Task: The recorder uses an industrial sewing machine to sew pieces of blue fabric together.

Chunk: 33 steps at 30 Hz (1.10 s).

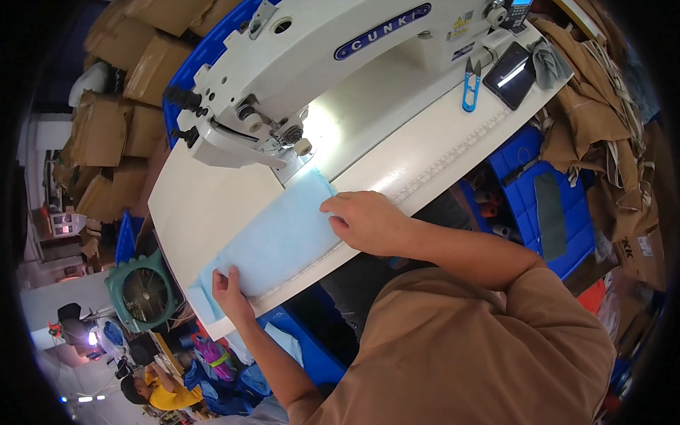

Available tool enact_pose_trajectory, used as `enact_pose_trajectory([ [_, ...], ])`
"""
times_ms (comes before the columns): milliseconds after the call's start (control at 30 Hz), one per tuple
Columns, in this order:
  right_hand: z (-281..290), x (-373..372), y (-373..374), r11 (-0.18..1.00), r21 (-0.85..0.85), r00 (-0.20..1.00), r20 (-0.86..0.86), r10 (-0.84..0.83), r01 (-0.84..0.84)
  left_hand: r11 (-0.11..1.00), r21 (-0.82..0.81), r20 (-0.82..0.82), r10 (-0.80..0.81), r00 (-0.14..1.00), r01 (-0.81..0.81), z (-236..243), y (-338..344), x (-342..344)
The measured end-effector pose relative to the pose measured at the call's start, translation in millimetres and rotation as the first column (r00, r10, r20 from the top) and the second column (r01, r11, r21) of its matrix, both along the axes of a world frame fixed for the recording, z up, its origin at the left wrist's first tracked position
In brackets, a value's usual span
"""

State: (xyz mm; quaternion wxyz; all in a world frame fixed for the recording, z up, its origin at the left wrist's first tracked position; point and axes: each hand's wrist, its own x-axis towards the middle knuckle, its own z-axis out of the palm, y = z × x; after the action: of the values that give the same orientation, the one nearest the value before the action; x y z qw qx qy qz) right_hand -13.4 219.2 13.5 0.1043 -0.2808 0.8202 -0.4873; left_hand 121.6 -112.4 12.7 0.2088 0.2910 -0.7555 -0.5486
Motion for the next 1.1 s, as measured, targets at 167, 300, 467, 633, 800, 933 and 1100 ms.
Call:
enact_pose_trajectory([
  [167,-12,2,-4,0.997,-0.074,0.996,-0.086,-0.019,0.012,0.999,-0.044,0.13,-0.003,0.991,0.009,18,-8,-6],
  [300,-3,2,1,1.0,0.01,1.0,0.006,0.005,-0.005,0.984,0.032,0.179,-0.181,0.967,0.178,23,-12,-13],
  [467,-4,2,0,0.999,0.018,0.999,0.033,-0.028,0.027,0.98,-0.067,0.36,-0.15,0.921,0.186,30,-27,-9],
  [633,-4,3,-1,1.0,0.002,1.0,-0.01,0.017,-0.017,0.848,-0.176,0.556,-0.334,0.761,0.5,69,-39,-50],
  [800,-8,5,-1,1.0,-0.004,0.999,-0.04,-0.025,0.025,0.629,-0.234,0.698,-0.423,0.578,0.742,87,22,-101],
  [933,-18,7,-4,0.994,-0.078,0.98,-0.174,-0.095,0.082,0.495,-0.368,0.545,-0.572,0.613,0.787,75,77,-125],
  [1100,-17,6,-4,0.99,-0.121,0.983,-0.159,-0.092,0.074,0.665,-0.326,0.28,-0.611,0.741,0.672,45,114,-136],
])
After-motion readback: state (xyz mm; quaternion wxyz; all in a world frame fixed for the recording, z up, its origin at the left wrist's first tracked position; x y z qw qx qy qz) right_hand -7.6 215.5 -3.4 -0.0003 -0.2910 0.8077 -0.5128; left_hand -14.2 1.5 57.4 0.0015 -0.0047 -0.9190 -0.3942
